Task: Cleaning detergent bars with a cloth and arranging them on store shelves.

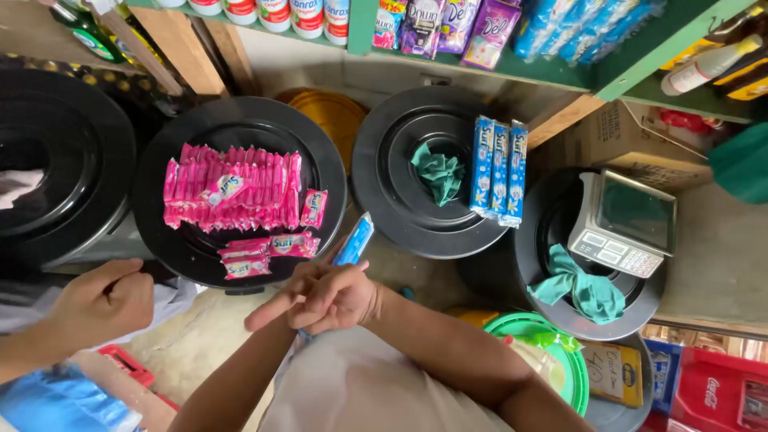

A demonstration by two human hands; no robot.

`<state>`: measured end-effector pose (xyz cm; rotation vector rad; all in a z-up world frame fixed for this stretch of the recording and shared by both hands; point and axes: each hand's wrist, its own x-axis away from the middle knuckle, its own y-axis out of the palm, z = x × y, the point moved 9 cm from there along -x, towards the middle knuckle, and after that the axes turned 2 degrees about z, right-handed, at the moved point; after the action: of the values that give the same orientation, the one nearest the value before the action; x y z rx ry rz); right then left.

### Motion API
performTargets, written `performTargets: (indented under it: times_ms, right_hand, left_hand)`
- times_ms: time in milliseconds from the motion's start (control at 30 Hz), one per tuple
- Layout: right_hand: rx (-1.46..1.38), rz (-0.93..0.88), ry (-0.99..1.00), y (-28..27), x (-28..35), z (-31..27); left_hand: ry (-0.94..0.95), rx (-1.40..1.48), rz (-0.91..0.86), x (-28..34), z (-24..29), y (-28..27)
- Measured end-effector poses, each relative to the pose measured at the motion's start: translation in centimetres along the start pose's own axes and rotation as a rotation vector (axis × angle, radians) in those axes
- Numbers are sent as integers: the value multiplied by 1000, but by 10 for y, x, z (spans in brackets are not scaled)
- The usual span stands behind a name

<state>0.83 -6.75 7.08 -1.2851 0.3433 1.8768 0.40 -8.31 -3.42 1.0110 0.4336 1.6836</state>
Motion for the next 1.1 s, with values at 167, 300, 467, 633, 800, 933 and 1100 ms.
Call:
performTargets:
  times_ms: [167,300,467,633,800,933,1100]
  right_hand:
    - [830,901,182,4,-60,2]
    - [861,1057,350,-11,-110,30]
    - [769,1094,281,-40,-97,57]
    - [796,1043,123,-60,-66,62]
    - [788,1254,-83,-17,16,28]
    - [1116,1756,-210,53,35,0]
    - [1971,2019,134,211,-7,-96]
  left_hand:
    - [26,121,-76,-9,-10,18]
    - [34,163,-176,-51,20,4]
    - [-123,220,-210,-42,23,7]
    - [-261,100,-253,-22,32,8]
    - [-144,239,-190,-44,36,-4]
    - [-173,446,-108,-50,4,-10]
    - [-57,548,-106,-100,23,16]
